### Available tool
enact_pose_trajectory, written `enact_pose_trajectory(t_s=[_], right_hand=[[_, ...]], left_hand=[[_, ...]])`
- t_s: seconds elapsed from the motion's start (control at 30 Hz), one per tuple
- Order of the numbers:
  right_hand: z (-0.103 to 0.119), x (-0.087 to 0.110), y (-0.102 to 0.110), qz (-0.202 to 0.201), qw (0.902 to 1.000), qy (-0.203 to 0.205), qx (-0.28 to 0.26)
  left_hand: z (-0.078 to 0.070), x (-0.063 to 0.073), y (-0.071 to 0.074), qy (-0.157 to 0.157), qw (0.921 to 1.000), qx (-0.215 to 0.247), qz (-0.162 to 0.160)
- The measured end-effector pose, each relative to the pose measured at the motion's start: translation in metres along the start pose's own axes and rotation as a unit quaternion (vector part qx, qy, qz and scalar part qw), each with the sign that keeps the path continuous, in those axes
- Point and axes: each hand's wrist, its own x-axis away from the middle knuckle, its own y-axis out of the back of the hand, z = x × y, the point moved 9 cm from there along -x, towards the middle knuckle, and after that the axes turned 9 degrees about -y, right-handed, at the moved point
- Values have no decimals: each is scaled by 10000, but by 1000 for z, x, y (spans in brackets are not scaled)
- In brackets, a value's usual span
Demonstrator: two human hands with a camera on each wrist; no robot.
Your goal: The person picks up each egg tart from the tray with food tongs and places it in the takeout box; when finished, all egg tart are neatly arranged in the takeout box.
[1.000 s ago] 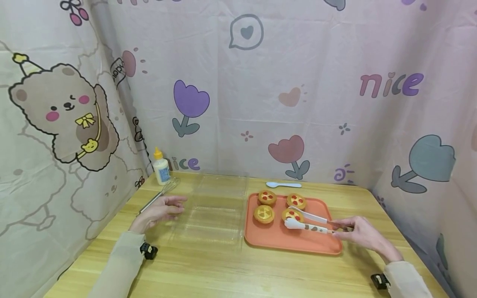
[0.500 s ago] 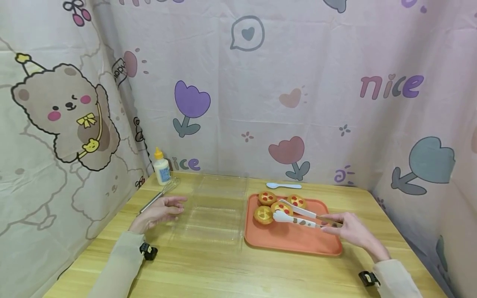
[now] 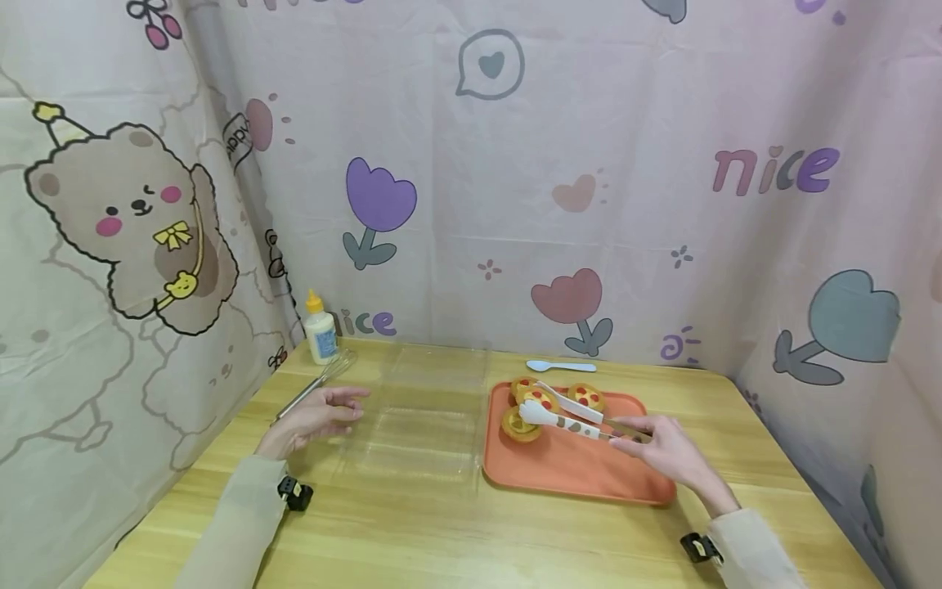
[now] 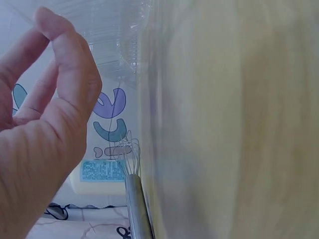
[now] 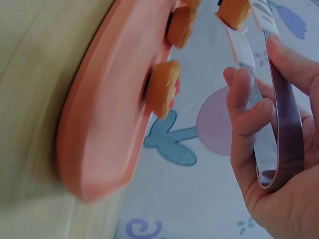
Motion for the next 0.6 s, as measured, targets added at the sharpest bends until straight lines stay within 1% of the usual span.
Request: enact_pose_trajectory(t_s=[0.13,0.2,0.3,0.43,0.6], right_hand=[[8,-3,-6,-83,10000,7,-37],[13,-6,-11,-69,9999,-36,-70],[24,-10,-20,3,9998,10,-177],[38,-15,-29,80,9993,128,-330],[52,-20,-40,190,9992,220,-264]], left_hand=[[-1,-3,0,22,10000,7,-48],[-1,-3,-1,26,10000,77,-3],[0,-1,-3,7,9999,145,61],[-1,-1,-2,-40,9998,175,41],[-2,-1,-3,-73,9998,147,94]])
